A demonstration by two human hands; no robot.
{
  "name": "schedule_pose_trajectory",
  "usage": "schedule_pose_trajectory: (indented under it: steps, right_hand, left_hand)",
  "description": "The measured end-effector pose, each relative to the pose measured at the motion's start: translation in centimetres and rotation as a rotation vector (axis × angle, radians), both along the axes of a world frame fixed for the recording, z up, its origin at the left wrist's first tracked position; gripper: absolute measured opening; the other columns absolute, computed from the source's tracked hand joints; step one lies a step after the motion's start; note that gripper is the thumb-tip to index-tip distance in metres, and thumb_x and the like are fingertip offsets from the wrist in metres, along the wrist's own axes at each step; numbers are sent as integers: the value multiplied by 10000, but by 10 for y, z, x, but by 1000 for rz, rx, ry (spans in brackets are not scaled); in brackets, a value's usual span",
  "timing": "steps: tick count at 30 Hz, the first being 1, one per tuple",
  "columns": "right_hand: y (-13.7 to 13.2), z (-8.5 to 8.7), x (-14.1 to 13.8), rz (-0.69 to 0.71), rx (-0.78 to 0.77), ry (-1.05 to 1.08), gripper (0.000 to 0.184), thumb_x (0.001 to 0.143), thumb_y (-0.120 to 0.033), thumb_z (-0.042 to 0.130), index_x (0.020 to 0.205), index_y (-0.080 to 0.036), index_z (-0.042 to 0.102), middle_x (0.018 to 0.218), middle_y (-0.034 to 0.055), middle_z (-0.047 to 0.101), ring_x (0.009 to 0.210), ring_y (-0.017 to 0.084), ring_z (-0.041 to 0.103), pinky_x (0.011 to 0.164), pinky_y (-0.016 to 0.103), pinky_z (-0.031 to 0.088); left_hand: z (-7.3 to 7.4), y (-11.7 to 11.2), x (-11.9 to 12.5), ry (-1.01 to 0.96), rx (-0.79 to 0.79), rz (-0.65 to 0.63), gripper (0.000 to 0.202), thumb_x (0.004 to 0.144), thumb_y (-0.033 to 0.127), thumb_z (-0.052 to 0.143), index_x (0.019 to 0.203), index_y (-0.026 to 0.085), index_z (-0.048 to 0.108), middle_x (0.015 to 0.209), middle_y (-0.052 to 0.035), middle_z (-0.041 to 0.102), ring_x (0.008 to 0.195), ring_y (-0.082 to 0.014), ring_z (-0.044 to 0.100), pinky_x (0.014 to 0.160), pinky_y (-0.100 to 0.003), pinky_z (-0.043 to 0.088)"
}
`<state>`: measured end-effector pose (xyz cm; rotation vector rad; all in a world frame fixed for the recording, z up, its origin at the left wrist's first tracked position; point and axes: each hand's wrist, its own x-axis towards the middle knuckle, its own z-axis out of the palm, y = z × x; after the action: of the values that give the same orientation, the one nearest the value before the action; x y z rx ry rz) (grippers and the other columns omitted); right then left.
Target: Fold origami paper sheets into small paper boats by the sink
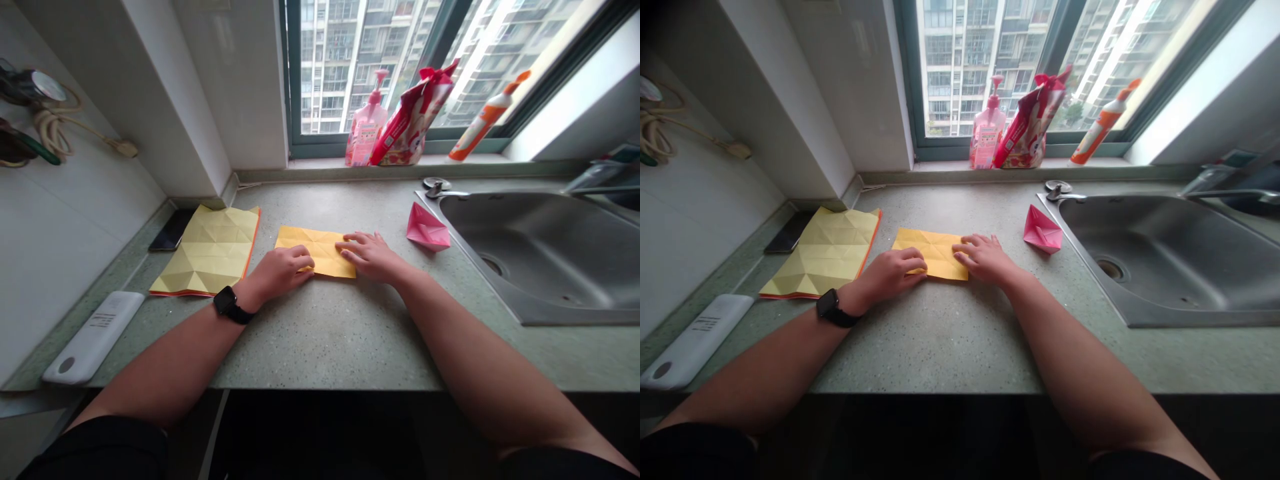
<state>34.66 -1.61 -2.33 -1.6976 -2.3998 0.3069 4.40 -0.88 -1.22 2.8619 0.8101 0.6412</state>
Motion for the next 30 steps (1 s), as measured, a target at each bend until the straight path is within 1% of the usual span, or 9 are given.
schedule_pose_trajectory:
  steps: [3,7,9,13,19,22,25,27,30]
  right_hand:
    - [5,-2,8,-53,62,77,451,1102,-316,449,1460,-319,724,1506,122,698,1449,378,591,1272,748,348]
    - [8,-4,23,-78,154,238,686,889,-91,570,1539,-293,647,1514,113,686,1443,336,609,1266,567,459]
    - [7,-2,26,-46,143,357,732,861,-120,637,1566,-316,608,1575,94,644,1495,332,572,1301,557,423]
    - [4,6,14,38,-1,748,744,827,-380,870,1518,-327,600,1597,96,633,1519,356,557,1321,585,384]
    - [-1,20,-7,34,-174,1302,645,760,-512,979,1291,-308,676,1229,64,809,1168,286,763,1107,535,590]
    - [-6,27,-10,9,-156,1389,499,710,-520,1011,1056,-278,747,1097,37,819,1071,250,766,1019,456,629]
    - [-10,31,-10,-59,-134,1429,433,708,-536,998,909,-263,728,984,13,796,912,206,748,782,346,646]
    - [-10,30,-8,-124,-154,1411,418,719,-532,972,894,-260,708,955,6,776,829,188,724,638,293,601]
    - [-5,24,-3,-247,-272,1220,339,774,-470,893,959,-255,707,979,30,774,783,194,714,581,297,572]
  left_hand:
    - [5,1,-2,-42,99,26,224,1073,211,628,879,201,740,969,-46,727,864,-186,659,786,-323,502]
    - [12,0,-7,-301,127,117,173,1083,220,626,975,200,760,964,-56,734,895,-194,671,818,-332,537]
    - [17,-1,-9,-474,89,158,149,1084,243,641,1007,196,759,956,-48,738,873,-181,679,808,-317,553]
    - [22,-3,-12,-712,-30,226,164,1068,327,687,983,202,751,951,-32,746,860,-164,689,806,-292,576]
    - [20,-3,-7,-936,-326,270,328,1006,531,755,993,204,725,928,-30,749,839,-157,702,786,-272,582]
    - [22,-5,-5,-979,-459,259,392,958,587,796,974,205,708,888,-20,734,798,-149,697,744,-256,576]
    - [20,-5,-4,-969,-583,257,413,943,599,803,967,201,696,882,-21,727,772,-150,699,721,-259,584]
    - [15,-2,-4,-894,-664,273,399,964,586,772,967,196,690,888,-30,727,761,-158,701,705,-272,593]
    - [6,5,-7,-714,-646,345,290,1015,482,696,1007,193,676,958,-58,735,822,-189,713,740,-319,613]
